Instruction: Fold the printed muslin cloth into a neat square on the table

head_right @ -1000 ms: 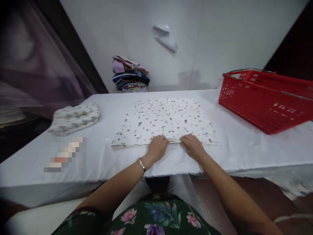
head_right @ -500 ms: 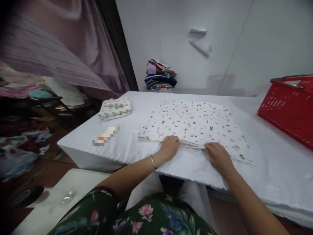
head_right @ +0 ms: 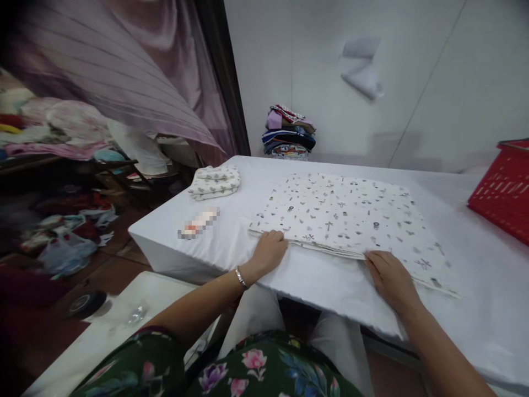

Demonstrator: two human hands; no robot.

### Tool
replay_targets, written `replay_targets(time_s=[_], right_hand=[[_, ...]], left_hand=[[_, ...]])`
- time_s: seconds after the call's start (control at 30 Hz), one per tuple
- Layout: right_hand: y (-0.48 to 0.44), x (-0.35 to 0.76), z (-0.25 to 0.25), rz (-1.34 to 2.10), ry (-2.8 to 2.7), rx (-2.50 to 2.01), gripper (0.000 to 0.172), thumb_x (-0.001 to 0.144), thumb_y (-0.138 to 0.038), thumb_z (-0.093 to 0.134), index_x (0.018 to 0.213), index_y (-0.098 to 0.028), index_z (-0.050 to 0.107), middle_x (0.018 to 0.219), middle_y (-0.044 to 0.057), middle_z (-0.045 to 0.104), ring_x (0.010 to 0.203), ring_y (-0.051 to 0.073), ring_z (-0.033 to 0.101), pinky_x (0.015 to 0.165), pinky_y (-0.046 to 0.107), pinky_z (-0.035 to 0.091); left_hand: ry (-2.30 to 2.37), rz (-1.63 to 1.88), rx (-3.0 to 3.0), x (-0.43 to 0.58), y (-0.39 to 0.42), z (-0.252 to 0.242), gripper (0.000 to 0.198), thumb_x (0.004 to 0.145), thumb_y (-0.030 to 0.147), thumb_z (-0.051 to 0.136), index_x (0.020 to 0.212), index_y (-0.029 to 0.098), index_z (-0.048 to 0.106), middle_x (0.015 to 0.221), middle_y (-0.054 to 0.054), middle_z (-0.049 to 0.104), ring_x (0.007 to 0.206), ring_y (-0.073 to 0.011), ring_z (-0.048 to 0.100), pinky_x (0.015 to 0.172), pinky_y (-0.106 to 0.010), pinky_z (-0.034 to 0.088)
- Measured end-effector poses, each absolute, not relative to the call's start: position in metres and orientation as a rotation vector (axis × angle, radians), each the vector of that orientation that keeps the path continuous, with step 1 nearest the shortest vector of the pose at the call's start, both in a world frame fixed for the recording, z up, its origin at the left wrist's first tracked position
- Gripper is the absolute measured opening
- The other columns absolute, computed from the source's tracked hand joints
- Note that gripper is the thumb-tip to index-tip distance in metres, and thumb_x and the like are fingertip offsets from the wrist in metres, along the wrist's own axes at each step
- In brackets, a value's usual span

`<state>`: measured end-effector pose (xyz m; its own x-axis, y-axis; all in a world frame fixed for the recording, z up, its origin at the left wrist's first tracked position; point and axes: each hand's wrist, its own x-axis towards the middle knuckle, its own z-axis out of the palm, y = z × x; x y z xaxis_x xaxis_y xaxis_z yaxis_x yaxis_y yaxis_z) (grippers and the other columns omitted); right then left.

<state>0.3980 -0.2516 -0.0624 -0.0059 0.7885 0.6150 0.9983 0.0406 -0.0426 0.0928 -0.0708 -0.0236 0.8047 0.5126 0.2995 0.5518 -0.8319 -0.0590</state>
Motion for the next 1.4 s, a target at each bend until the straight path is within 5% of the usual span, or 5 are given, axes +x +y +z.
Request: replay_targets(time_s=[0.3, 0.43, 0.9, 1.13, 1.4], right_hand=[[-0.251, 0.399, -0.064, -0.556, -1.836, -1.792, 0.029, 0.093, -0.036, 0.040, 0.100, -0.018, 0.062, 0.098, 0.010, 0.065, 0.088, 0.023, 0.060, 0.076, 0.034, 0.049], [-0.251, 0.399, -0.065, -0.541, -1.827, -1.813, 0.030, 0.093, -0.037, 0.040, 0.100, -0.019, 0.063, 0.098, 0.010, 0.065, 0.088, 0.024, 0.060, 0.075, 0.035, 0.049], [-0.250, 0.393, -0.059, -0.495, -1.909, -1.785, 0.027, 0.094, -0.033, 0.042, 0.101, -0.017, 0.063, 0.097, 0.011, 0.065, 0.089, 0.023, 0.059, 0.078, 0.037, 0.049], [-0.249, 0.390, -0.057, -0.392, -1.999, -1.783, 0.028, 0.094, -0.033, 0.042, 0.102, -0.018, 0.064, 0.099, 0.011, 0.064, 0.090, 0.023, 0.058, 0.079, 0.038, 0.048], [-0.248, 0.389, -0.052, -0.327, -2.041, -1.798, 0.030, 0.093, -0.035, 0.043, 0.108, -0.017, 0.063, 0.099, 0.012, 0.062, 0.089, 0.023, 0.057, 0.078, 0.038, 0.047]], left_hand=[[-2.039, -0.748, -2.703, 0.012, -0.016, -0.009, 0.030, 0.082, 0.041, 0.054, 0.098, 0.017, 0.060, 0.101, -0.008, 0.062, 0.087, -0.0189, 0.056, 0.075, -0.030, 0.040], [-2.142, -0.682, -2.763, 0.014, -0.004, -0.010, 0.041, 0.081, 0.055, 0.048, 0.075, 0.017, 0.063, 0.087, -0.009, 0.064, 0.078, -0.0197, 0.058, 0.067, -0.029, 0.038], [-2.434, -1.074, -2.727, 0.039, 0.025, -0.004, 0.016, 0.079, 0.029, 0.056, 0.074, 0.019, 0.044, 0.058, 0.003, 0.053, 0.055, -0.0117, 0.056, 0.056, -0.023, 0.044], [-2.279, -0.888, -2.656, 0.033, 0.015, -0.012, 0.021, 0.071, 0.019, 0.061, 0.087, 0.020, 0.048, 0.084, -0.004, 0.060, 0.080, -0.0200, 0.059, 0.070, -0.030, 0.044], [-1.504, -0.722, -2.669, 0.040, -0.005, -0.002, 0.024, 0.085, 0.030, 0.051, 0.105, 0.019, 0.057, 0.113, -0.011, 0.056, 0.104, -0.0263, 0.051, 0.086, -0.038, 0.040]])
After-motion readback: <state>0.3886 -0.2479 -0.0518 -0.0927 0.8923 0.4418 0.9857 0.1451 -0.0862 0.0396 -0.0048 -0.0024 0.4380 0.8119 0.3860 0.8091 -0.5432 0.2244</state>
